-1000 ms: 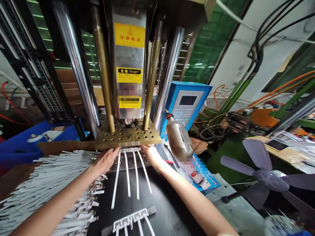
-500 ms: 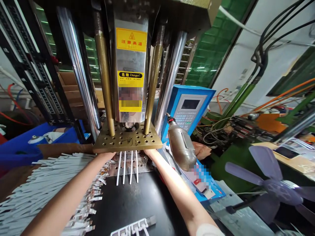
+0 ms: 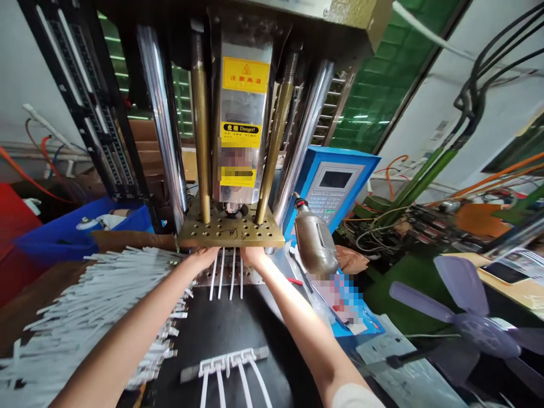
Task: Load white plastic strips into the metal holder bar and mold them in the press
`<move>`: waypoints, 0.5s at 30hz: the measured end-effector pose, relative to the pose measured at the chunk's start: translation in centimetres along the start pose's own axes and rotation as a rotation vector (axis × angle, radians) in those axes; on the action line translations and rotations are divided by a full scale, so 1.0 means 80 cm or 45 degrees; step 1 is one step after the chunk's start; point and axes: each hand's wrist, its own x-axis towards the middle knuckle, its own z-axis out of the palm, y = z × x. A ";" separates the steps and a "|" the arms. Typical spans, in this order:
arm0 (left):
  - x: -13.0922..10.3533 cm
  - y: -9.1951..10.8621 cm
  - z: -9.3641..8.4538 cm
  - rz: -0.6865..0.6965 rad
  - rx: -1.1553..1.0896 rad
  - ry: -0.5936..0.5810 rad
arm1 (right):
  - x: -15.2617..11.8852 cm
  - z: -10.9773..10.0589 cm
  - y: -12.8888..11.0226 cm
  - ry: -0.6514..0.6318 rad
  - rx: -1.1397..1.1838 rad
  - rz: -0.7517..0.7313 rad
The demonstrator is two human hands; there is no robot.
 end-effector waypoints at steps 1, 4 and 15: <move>-0.004 0.006 -0.003 -0.005 -0.009 -0.013 | -0.011 -0.004 -0.004 -0.025 -0.010 -0.005; -0.056 0.023 -0.014 -0.022 -0.048 -0.066 | -0.082 -0.012 -0.008 -0.123 0.017 -0.030; -0.466 0.086 -0.065 0.070 0.020 -0.039 | -0.442 -0.091 -0.019 -0.280 -0.072 -0.368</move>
